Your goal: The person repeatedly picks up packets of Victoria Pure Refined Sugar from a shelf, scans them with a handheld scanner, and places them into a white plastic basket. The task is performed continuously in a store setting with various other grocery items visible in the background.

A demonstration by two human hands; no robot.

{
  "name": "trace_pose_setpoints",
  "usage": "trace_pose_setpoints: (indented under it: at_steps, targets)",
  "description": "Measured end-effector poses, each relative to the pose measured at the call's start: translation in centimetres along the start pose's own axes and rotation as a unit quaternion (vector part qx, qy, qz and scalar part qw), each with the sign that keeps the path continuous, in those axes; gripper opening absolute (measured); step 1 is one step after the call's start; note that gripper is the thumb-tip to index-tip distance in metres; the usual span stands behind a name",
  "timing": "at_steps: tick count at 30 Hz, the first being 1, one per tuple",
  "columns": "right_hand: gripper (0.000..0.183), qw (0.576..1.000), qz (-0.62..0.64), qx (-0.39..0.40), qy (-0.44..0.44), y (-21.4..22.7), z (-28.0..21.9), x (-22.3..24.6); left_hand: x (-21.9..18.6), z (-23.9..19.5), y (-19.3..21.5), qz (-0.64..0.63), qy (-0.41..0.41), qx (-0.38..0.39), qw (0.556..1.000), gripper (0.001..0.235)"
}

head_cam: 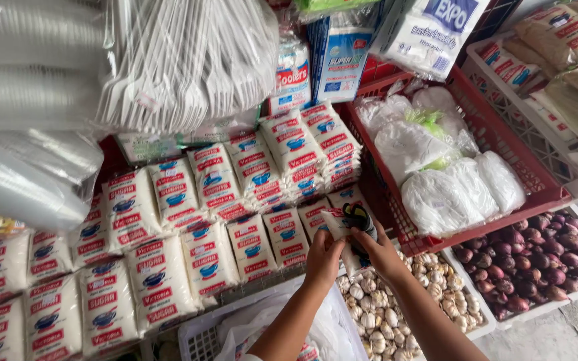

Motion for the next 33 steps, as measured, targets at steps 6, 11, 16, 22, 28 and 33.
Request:
trace_pose_setpoints:
  at_steps: [6, 11, 16, 22, 28, 33]
  targets:
    - [0.06, 0.98, 0.187, 0.055, -0.049, -4.6, -7.6, -0.7, 1.5, -6.2, 5.2, -0.076, -0.038, 0.0, 0.996, 0.03]
    - [0.06, 0.977, 0.178, 0.071, -0.093, -8.6, -13.2, -0.7, 2.9, -12.5, 8.7, -0.386, 0.096, -0.01, 0.918, 0.032]
    - [0.057, 0.989, -0.076, 0.126, -0.006, -11.2, -17.1, 0.3, 4.5, -16.7, 12.1, -0.425, 0.122, 0.014, 0.897, 0.051]
    - [0.06, 0.952, -0.231, 0.157, 0.127, -14.8, -20.5, 3.0, 4.0, -19.9, 14.7, -0.453, 0.073, -0.011, 0.888, 0.05]
    - [0.071, 0.801, -0.44, 0.073, 0.399, -16.4, -20.4, 8.6, 0.9, -22.3, 17.6, -0.464, 0.106, 0.044, 0.878, 0.046]
    - [0.081, 0.753, -0.482, 0.127, 0.43, -19.2, -21.1, 11.8, 2.5, -23.0, 17.7, -0.503, 0.115, 0.11, 0.849, 0.047]
Point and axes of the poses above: each hand's wrist, its own z-axis towards the middle knuckle, its own y-axis out of the back of the hand, x = y × z, the point moved 3 cm from there along z, towards the middle knuckle
